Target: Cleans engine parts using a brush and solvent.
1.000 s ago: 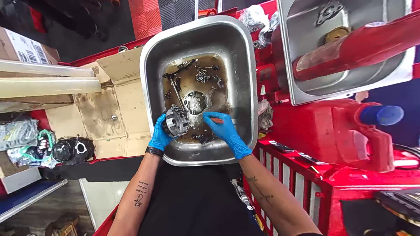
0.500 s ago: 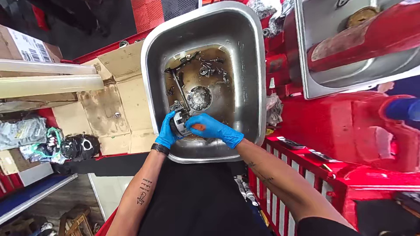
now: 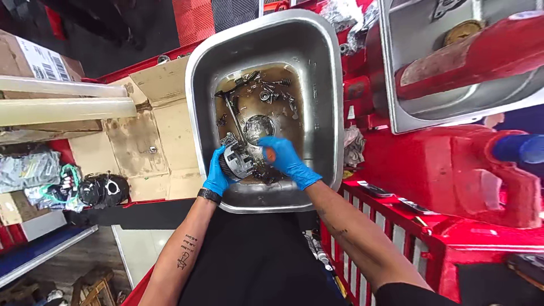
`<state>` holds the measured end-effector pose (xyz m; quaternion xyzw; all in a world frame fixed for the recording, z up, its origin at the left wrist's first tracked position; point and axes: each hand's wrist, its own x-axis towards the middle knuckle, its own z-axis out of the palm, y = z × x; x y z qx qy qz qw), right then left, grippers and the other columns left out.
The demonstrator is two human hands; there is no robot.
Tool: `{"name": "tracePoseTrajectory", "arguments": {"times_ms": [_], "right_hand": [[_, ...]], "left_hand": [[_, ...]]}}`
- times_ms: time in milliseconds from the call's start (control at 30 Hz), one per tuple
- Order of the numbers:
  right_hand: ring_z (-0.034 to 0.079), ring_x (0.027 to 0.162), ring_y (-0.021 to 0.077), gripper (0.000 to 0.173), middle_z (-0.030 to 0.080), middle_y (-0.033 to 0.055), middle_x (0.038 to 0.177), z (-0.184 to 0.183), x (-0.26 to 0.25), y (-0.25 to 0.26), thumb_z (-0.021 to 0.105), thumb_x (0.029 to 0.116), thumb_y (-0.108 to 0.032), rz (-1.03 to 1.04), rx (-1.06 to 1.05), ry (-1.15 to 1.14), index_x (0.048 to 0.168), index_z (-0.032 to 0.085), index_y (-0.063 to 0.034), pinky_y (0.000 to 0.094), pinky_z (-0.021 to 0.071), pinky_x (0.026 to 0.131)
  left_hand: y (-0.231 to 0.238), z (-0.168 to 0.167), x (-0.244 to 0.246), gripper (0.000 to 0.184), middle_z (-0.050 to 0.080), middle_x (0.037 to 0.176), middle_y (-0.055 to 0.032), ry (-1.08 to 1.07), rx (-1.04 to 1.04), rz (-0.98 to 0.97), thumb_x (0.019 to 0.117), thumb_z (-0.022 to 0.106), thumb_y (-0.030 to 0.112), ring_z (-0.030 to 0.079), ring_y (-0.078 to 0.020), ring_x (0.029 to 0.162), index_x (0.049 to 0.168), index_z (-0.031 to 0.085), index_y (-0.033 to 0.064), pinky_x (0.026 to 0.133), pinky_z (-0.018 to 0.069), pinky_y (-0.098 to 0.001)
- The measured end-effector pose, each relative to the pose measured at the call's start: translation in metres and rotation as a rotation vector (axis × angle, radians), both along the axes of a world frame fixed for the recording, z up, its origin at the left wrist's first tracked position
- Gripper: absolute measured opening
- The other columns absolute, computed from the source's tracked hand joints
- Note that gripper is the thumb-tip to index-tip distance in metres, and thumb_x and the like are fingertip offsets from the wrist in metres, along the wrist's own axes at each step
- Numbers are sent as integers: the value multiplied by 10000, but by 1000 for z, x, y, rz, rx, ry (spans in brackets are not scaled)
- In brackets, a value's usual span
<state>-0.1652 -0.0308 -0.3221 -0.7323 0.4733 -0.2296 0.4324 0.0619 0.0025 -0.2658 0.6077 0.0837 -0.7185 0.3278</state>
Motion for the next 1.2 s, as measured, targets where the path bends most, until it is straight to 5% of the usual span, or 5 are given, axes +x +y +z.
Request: {"name": "tracePoseTrajectory", "arguments": {"times_ms": [100, 300, 900, 1100, 1200], "right_hand": [[701, 1122, 352, 227, 719, 194, 1208, -12, -31, -7, 599, 955, -78, -98, 15, 144, 1112, 740, 7, 549, 549, 979], [711, 1039, 139, 178, 756, 87, 1078, 46, -1, 11, 619, 937, -84, 173, 232, -499, 1027, 755, -13, 345, 585, 957], [711, 891, 117, 154, 758, 72, 956, 35, 24, 19, 642, 905, -85, 24, 221, -313, 975, 770, -35, 340, 586, 848], [715, 1053, 361, 219, 731, 203, 1138, -5, -35, -3, 606, 957, -95, -116, 66, 134, 1098, 737, 10, 565, 555, 939], [726, 1031, 163, 228, 764, 100, 1091, 28, -29, 10, 619, 973, -166, 28, 176, -183, 1080, 768, -32, 375, 576, 958]], "left_hand": [[8, 5, 2, 548, 669, 1225, -152, 9, -73, -21, 1034, 346, 573, 658, -345, 1110, 1344, 556, 172, 852, 561, -600], [17, 12, 18, 485, 640, 1254, -180, 161, -196, -95, 1024, 394, 470, 634, -359, 1151, 1351, 509, 130, 907, 554, -605], [29, -12, -2, 460, 699, 1089, -109, 58, -386, -52, 891, 604, 216, 701, -220, 988, 1320, 483, 99, 835, 606, -431], [28, -4, 2, 405, 713, 1056, -99, 88, -425, 9, 877, 608, 200, 709, -208, 974, 1259, 522, 95, 835, 608, -418], [23, -5, 6, 516, 704, 1079, -84, 97, -462, -18, 848, 660, 225, 702, -186, 990, 1318, 486, 101, 856, 603, -398]]}}
